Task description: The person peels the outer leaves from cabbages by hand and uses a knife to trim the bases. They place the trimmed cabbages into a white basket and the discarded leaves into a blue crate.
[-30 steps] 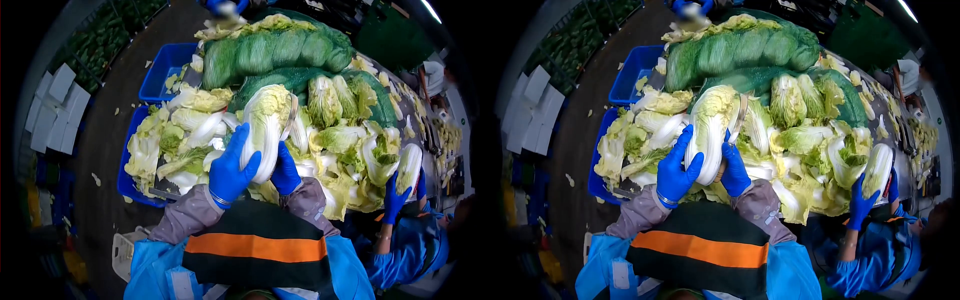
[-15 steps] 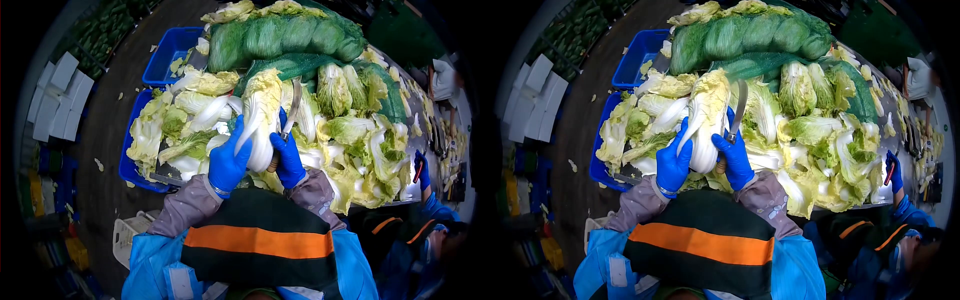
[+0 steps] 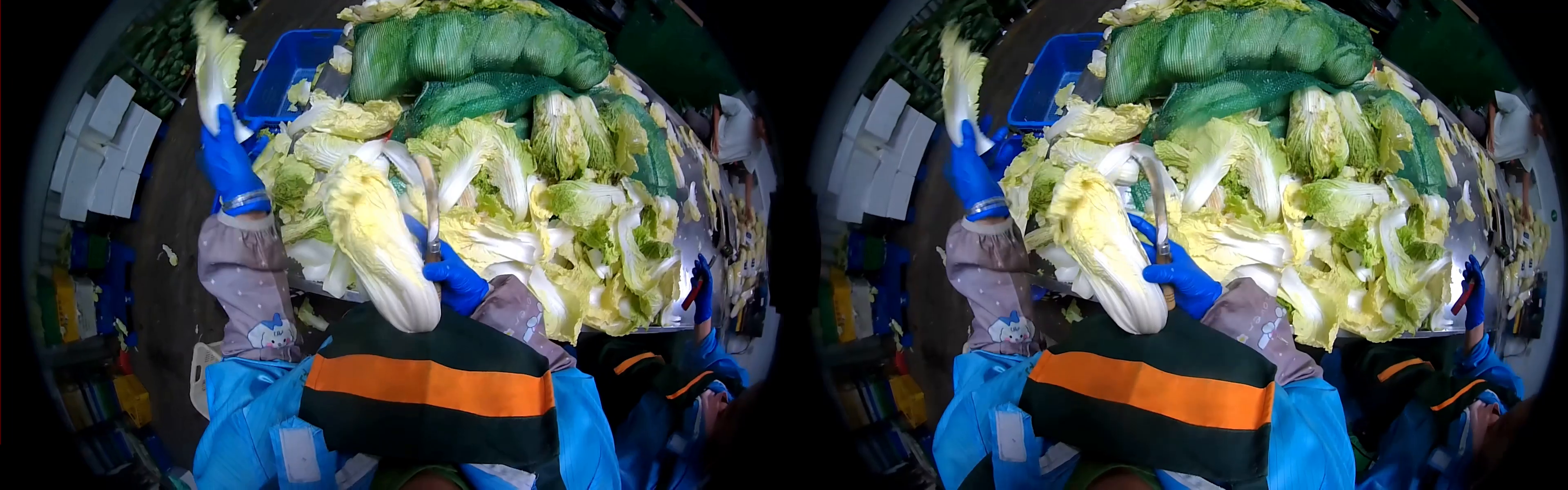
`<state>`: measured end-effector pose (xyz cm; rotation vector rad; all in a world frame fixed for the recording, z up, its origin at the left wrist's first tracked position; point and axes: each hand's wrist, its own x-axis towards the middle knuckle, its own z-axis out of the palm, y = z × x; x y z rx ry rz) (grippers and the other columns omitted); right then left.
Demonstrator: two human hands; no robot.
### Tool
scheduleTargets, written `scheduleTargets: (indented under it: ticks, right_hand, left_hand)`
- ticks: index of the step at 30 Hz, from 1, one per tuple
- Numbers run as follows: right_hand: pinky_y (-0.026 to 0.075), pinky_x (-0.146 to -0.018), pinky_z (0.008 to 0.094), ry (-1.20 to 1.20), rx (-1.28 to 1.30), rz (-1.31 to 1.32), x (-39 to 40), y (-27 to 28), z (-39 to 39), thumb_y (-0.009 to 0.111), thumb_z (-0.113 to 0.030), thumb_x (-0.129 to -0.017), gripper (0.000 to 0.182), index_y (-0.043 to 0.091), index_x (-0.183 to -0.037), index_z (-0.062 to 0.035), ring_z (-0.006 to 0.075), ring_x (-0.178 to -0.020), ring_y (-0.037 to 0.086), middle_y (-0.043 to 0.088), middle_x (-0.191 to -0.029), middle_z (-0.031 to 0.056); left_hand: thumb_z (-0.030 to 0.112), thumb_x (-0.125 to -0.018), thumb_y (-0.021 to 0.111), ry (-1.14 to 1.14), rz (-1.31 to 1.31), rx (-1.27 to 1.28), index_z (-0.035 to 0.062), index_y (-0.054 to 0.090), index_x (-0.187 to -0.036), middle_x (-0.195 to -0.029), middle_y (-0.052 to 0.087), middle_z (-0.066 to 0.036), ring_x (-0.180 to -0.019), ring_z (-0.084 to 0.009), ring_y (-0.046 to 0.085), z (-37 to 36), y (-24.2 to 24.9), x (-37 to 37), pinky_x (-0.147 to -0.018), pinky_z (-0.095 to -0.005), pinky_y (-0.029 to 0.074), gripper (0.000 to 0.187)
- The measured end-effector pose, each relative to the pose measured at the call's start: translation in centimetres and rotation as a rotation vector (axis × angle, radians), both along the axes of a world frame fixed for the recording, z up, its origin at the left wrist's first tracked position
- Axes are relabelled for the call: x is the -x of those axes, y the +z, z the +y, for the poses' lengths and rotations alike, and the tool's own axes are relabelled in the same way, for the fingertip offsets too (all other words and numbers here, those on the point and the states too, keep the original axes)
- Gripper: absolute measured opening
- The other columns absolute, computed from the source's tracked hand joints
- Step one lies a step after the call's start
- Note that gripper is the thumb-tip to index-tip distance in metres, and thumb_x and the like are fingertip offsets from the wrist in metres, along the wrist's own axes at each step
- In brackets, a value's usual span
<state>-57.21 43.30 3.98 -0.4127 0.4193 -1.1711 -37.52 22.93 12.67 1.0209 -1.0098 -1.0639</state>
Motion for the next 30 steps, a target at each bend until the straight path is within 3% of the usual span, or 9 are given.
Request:
scheduleTargets:
  ticks: [3,5,6,8,14,19,22,26,30]
  right_hand:
    - [0.037,-0.099,0.0371,-0.265,0.002,0.311,-0.3,0.4,-0.5,0.075,-0.002,-0.063,0.092,0.023,-0.138,-0.005,0.0213,-0.12,0.042,0.038,-0.135,0.0125]
    - [0.046,-0.087,0.0329,-0.455,0.018,0.662,0.2,0.6,-0.7,0.075,0.0,-0.065,0.077,0.036,-0.131,-0.0046,0.0199,-0.109,0.049,0.047,-0.125,0.0121]
    - [0.048,-0.082,0.0302,-0.511,0.01,0.815,0.5,0.7,-0.8,0.075,-0.001,-0.066,0.072,0.04,-0.129,-0.0043,0.0188,-0.103,0.053,0.05,-0.121,0.0117]
    - [0.047,-0.072,0.023,-0.445,-0.116,0.705,0.7,2.4,-0.3,0.074,-0.006,-0.067,0.066,0.043,-0.126,-0.0048,0.0128,-0.088,0.056,0.055,-0.115,0.0108]
    - [0.043,-0.088,0.0319,-0.316,-0.144,0.356,0.5,-0.6,0.5,0.067,-0.015,-0.075,0.06,0.04,-0.127,0.0014,0.0197,-0.104,0.053,0.054,-0.116,0.0119]
    - [0.045,-0.083,0.0308,-0.34,-0.165,0.547,0.4,-0.7,0.0,0.067,-0.017,-0.076,0.05,0.049,-0.118,0.0031,0.0184,-0.093,0.058,0.06,-0.106,0.0112]
    - [0.046,-0.078,0.0303,-0.358,-0.302,0.562,0.9,-3.3,-0.1,0.064,-0.018,-0.078,0.041,0.054,-0.11,0.0045,0.0176,-0.085,0.06,0.062,-0.099,0.0113]
    - [0.048,-0.073,0.0318,-0.41,-0.295,0.658,0.7,-3.8,-0.2,0.059,-0.017,-0.082,0.036,0.055,-0.11,0.0055,0.0201,-0.081,0.061,0.062,-0.097,0.0128]
    - [0.047,-0.085,0.0365,-0.238,-0.232,0.416,1.1,-6.7,-0.7,0.057,-0.019,-0.083,0.048,0.044,-0.123,0.0039,0.0265,-0.097,0.058,0.056,-0.112,0.0176]
  left_hand:
    - [0.044,-0.091,0.043,-0.272,0.076,-0.422,0.0077,0.04,-0.126,-0.118,0.05,-0.008,-0.111,-0.0199,0.047,4.5,-4.5,0.6,-0.092,-0.0374,0.041,0.051]
    - [0.037,-0.094,0.041,-0.657,0.16,-0.207,0.0048,0.038,-0.127,-0.119,0.049,-0.006,-0.107,-0.0184,0.049,8.8,-9.0,3.0,-0.09,-0.0345,0.042,0.047]
    - [0.034,-0.094,0.041,-0.577,0.314,-0.344,0.0034,0.038,-0.127,-0.117,0.05,-0.007,-0.105,-0.0177,0.051,10.7,-11.8,3.9,-0.089,-0.0327,0.043,0.045]
    - [0.024,-0.09,0.053,-0.48,0.123,-0.353,-0.0016,0.046,-0.115,-0.104,0.056,-0.006,-0.093,-0.012,0.053,12.8,-9.0,5.0,-0.082,-0.0265,0.044,0.036]
    - [0.028,-0.089,0.054,-0.591,0.211,-0.455,-0.0028,0.05,-0.116,-0.114,0.054,-0.009,-0.102,-0.0133,0.053,11.6,-9.3,6.5,-0.087,-0.0258,0.042,0.042]
    - [0.029,-0.088,0.055,-0.681,0.48,-0.648,-0.0003,0.041,-0.126,-0.117,0.052,-0.01,-0.105,-0.0146,0.051,11.7,-8.0,6.9,-0.087,-0.027,0.043,0.05]
    - [0.031,-0.088,0.056,-0.619,0.18,-0.549,0.0011,0.037,-0.129,-0.114,0.052,-0.009,-0.103,-0.0148,0.052,11.9,-7.7,6.5,-0.085,-0.0271,0.044,0.054]
    - [0.031,-0.086,0.058,-0.577,-0.379,-0.008,-0.0011,0.045,-0.121,-0.107,0.054,-0.013,-0.094,-0.0167,0.053,11.5,-16.3,5.7,-0.082,-0.0324,0.044,0.049]
    - [0.031,-0.088,0.054,-0.346,-0.005,-0.315,-0.0023,0.049,-0.117,-0.102,0.056,-0.016,-0.095,-0.0189,0.051,12.0,-14.9,3.9,-0.084,-0.0334,0.041,0.045]
